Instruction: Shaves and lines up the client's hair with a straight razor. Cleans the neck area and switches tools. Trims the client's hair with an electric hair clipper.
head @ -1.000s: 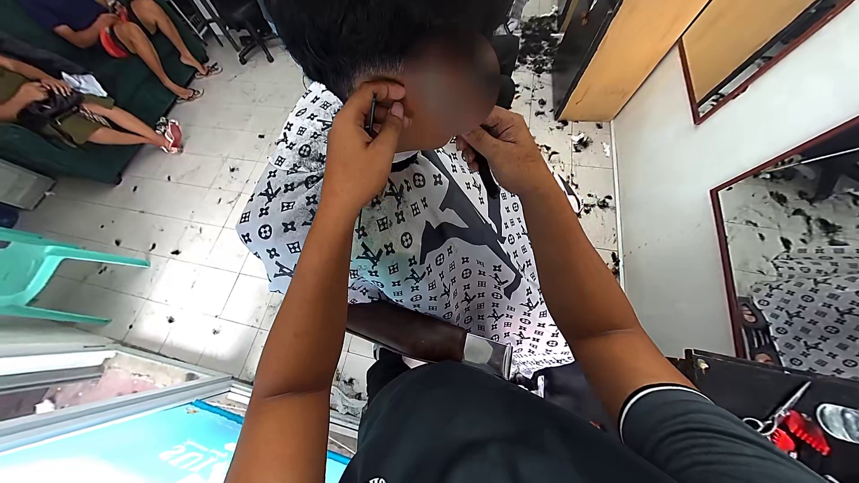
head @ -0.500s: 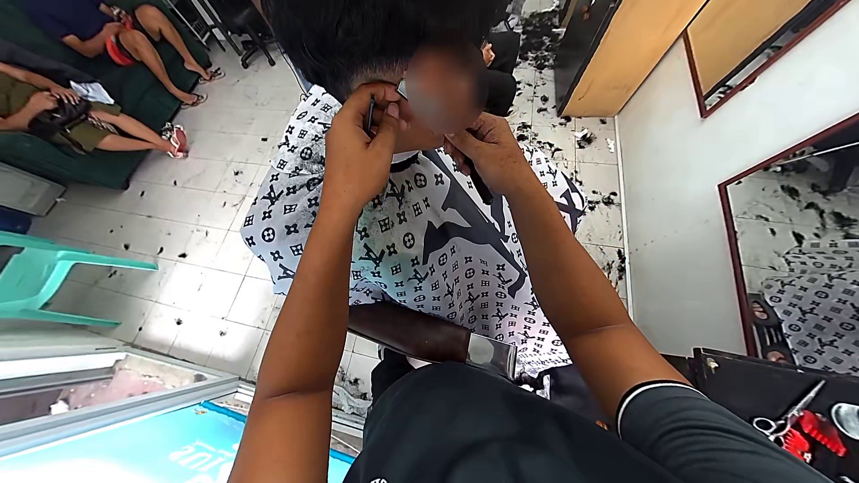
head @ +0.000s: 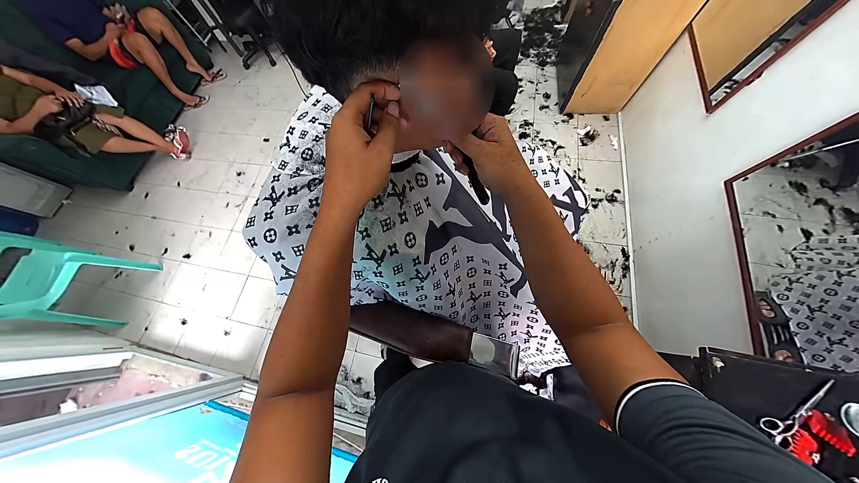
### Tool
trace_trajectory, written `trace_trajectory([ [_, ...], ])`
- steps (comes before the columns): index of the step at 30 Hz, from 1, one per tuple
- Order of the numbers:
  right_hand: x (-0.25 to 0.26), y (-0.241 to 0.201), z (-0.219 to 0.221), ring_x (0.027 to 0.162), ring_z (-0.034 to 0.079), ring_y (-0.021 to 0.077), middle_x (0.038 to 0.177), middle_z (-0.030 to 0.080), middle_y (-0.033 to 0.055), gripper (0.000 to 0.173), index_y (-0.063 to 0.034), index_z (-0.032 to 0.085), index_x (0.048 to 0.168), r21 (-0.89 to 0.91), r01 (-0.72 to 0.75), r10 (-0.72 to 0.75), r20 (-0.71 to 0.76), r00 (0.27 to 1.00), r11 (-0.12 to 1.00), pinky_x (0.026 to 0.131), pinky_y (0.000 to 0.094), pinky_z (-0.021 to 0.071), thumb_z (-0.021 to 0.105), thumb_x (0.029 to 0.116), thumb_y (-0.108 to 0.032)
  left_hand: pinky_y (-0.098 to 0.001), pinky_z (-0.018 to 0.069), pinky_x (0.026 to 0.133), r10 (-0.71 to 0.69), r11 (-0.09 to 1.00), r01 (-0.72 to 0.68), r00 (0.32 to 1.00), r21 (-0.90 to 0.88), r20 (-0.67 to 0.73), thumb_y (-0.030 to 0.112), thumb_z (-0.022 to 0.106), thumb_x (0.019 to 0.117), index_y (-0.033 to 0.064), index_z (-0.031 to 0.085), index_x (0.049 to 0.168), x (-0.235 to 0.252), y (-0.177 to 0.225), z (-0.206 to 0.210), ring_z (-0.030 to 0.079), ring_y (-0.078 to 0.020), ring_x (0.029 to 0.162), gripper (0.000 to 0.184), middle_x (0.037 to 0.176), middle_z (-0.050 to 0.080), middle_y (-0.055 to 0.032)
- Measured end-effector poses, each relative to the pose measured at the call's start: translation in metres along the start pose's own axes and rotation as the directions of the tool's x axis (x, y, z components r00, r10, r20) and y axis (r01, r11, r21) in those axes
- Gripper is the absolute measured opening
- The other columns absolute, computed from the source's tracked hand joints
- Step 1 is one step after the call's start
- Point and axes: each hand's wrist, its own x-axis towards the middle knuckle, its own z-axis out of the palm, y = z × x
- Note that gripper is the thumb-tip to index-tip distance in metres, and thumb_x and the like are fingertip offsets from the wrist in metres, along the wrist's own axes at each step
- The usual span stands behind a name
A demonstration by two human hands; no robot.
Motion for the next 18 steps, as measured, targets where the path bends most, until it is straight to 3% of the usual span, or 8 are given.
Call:
trace_trajectory([
  [18, 0.0001, 0.0041, 0.0079, 0.056, 0.055, 0.0035, 0.078, 0.064, -0.0037, 0.018, -0.0045, 0.066, 0.106, 0.061, -0.009, 0.011, -0.029, 1.000, 0.998, 0.049, 0.0195, 0.0477, 0.052, 0.1064, -0.014, -0.0204, 0.0534, 0.074, 0.016, 1.000, -0.016, 1.000, -0.007, 0.001, 0.013, 0.052, 0.1046, 0.0052, 0.063, 0.123, 0.0006, -0.0021, -0.0005, 0.065, -0.0028, 0.083, 0.023, 0.098, 0.070, 0.0001],
])
